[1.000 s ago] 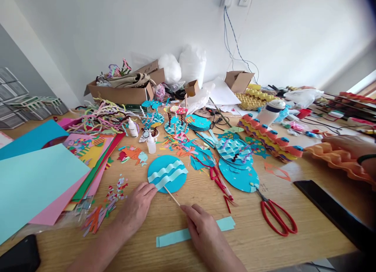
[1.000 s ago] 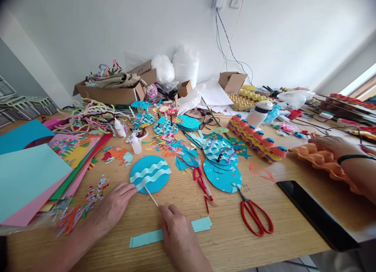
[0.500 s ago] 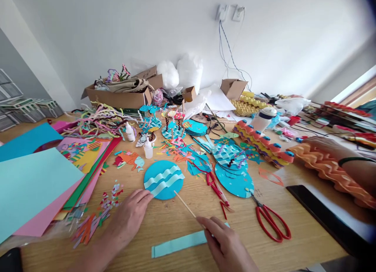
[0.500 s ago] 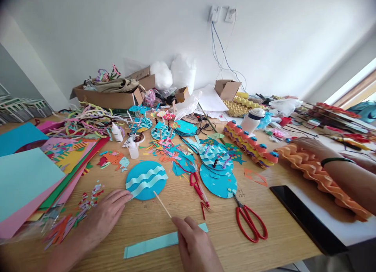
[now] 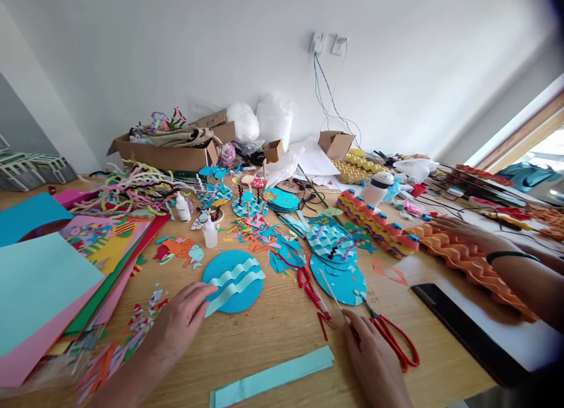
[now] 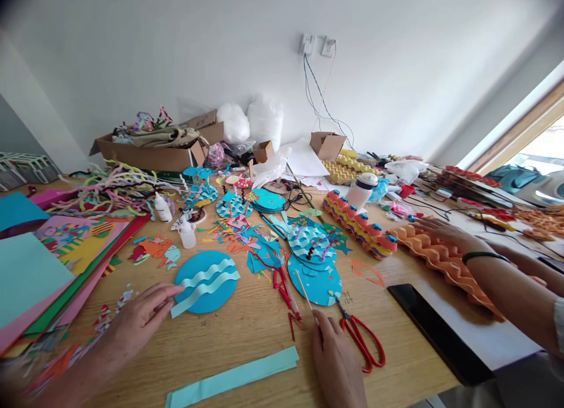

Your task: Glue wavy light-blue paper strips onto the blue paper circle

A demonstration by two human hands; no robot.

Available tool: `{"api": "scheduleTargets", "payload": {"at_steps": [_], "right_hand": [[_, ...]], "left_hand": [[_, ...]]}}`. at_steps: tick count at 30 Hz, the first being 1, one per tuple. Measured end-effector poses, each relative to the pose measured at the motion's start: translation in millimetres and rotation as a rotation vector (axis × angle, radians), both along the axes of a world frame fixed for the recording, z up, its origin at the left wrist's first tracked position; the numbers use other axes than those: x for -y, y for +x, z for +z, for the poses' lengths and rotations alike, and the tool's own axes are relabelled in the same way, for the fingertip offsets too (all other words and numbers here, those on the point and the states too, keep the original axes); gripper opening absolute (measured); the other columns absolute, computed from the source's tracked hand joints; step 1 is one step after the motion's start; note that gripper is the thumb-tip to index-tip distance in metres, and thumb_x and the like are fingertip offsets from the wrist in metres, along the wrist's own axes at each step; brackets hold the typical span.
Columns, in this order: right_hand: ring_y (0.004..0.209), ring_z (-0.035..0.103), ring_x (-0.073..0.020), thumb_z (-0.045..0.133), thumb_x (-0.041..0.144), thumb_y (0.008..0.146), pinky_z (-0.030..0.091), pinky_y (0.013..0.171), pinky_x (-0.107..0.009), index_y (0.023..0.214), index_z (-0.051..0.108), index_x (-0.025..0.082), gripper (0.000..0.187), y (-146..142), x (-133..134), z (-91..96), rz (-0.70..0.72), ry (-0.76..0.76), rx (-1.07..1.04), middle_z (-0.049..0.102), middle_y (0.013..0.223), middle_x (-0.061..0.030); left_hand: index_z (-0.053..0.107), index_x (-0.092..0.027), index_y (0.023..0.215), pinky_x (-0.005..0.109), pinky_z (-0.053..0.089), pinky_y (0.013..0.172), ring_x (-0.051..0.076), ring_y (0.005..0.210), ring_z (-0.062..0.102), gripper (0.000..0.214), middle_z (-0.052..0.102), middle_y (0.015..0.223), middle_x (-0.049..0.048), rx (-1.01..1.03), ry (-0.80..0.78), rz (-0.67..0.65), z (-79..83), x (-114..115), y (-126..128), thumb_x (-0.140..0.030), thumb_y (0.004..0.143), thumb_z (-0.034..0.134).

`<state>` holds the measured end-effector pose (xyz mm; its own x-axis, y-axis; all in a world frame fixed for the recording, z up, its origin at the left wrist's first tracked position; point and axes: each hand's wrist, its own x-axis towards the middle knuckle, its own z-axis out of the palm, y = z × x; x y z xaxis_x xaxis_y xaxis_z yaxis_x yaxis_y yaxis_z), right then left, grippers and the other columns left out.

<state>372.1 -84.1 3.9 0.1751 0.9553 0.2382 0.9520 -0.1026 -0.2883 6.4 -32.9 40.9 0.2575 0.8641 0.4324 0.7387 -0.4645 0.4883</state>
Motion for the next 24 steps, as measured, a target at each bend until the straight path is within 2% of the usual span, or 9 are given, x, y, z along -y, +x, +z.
{"api": "scheduleTargets", "payload": {"at_steps": [3,6,9,11,13,16,19,21,24], "right_hand": [[0.086,0.063,-0.0241,0.038,0.034,0.086,0.05,0.072,-0.035,0.097,0.065,0.019,0.033,-0.5,-3.9,8.9,0.052,0.006,-0.022,0.066,0.096,-0.0107],[0.085,0.062,-0.0226,0.043,0.038,0.084,0.049,0.072,-0.033,0.093,0.065,0.02,0.03,-19.0,-14.9,35.3,0.125,0.042,-0.13,0.064,0.096,-0.0091],[0.082,0.061,-0.0196,0.042,0.032,0.085,0.049,0.067,-0.029,0.096,0.064,0.02,0.027,-58.9,-41.8,67.6,0.271,-0.003,-0.262,0.063,0.097,-0.0076],[0.094,0.058,-0.0204,0.048,0.025,0.082,0.047,0.076,-0.03,0.103,0.062,0.019,0.026,-91.8,-69.3,83.4,0.402,-0.069,-0.283,0.06,0.105,-0.0075],[0.103,0.054,-0.021,0.053,0.019,0.078,0.045,0.082,-0.031,0.11,0.059,0.018,0.032,-124.0,-101.7,90.6,0.499,-0.142,-0.311,0.057,0.114,-0.0089],[0.1,0.055,-0.0211,0.065,0.015,0.069,0.042,0.086,-0.033,0.113,0.057,0.013,0.045,-165.2,-151.2,86.4,0.589,-0.216,-0.319,0.057,0.114,-0.0116],[0.092,0.057,-0.0195,0.071,0.019,0.064,0.045,0.078,-0.029,0.113,0.056,0.012,0.052,-196.4,-191.6,72.6,0.647,-0.271,-0.326,0.061,0.105,-0.0102],[0.085,0.058,-0.0162,0.073,0.021,0.062,0.046,0.071,-0.025,0.113,0.056,0.015,0.054,-212.4,-210.5,62.7,0.677,-0.306,-0.333,0.062,0.1,-0.0068],[0.073,0.056,-0.0129,0.075,0.023,0.06,0.043,0.061,-0.021,0.102,0.061,0.016,0.045,-230.7,-227.5,50.7,0.694,-0.342,-0.325,0.062,0.088,-0.0024]], "left_hand": [[0.064,-0.023,0.094,0.025,0.053,0.074,0.017,0.084,0.066,0.025,0.07,0.091,0.0039,0.034,-0.002,0.025,7.2,-1.0,-1.3,-0.023,0.082,0.042],[0.064,-0.023,0.092,0.024,0.053,0.073,0.016,0.081,0.066,0.024,0.07,0.089,0.0036,0.046,0.011,0.033,8.3,-0.1,-1.2,-0.023,0.082,0.043],[0.064,-0.023,0.09,0.022,0.053,0.071,0.015,0.079,0.067,0.023,0.07,0.086,0.0029,0.037,0.061,-0.003,9.7,2.5,0.4,-0.022,0.083,0.042],[0.064,-0.023,0.09,0.021,0.053,0.071,0.015,0.079,0.067,0.023,0.07,0.086,0.0025,0.033,0.112,-0.013,12.8,5.5,1.1,-0.022,0.085,0.042],[0.064,-0.024,0.09,0.02,0.053,0.071,0.014,0.079,0.067,0.022,0.07,0.086,0.0021,0.037,0.163,-0.007,16.5,9.7,0.6,-0.021,0.086,0.042],[0.063,-0.024,0.091,0.018,0.052,0.07,0.013,0.077,0.067,0.022,0.07,0.084,0.002,0.058,0.212,0.008,18.4,16.6,-1.7,-0.02,0.087,0.042],[0.062,-0.024,0.092,0.017,0.052,0.068,0.013,0.075,0.067,0.023,0.069,0.083,0.0026,0.105,0.223,0.016,13.7,20.5,-3.8,-0.018,0.087,0.041],[0.062,-0.024,0.094,0.016,0.052,0.068,0.013,0.075,0.066,0.025,0.069,0.083,0.0027,0.132,0.233,0.006,9.4,20.7,-4.5,-0.016,0.086,0.039],[0.06,-0.024,0.099,0.016,0.051,0.069,0.013,0.077,0.066,0.027,0.069,0.084,0.0026,0.144,0.254,-0.03,5.9,19.7,-5.1,-0.013,0.085,0.039]]}}
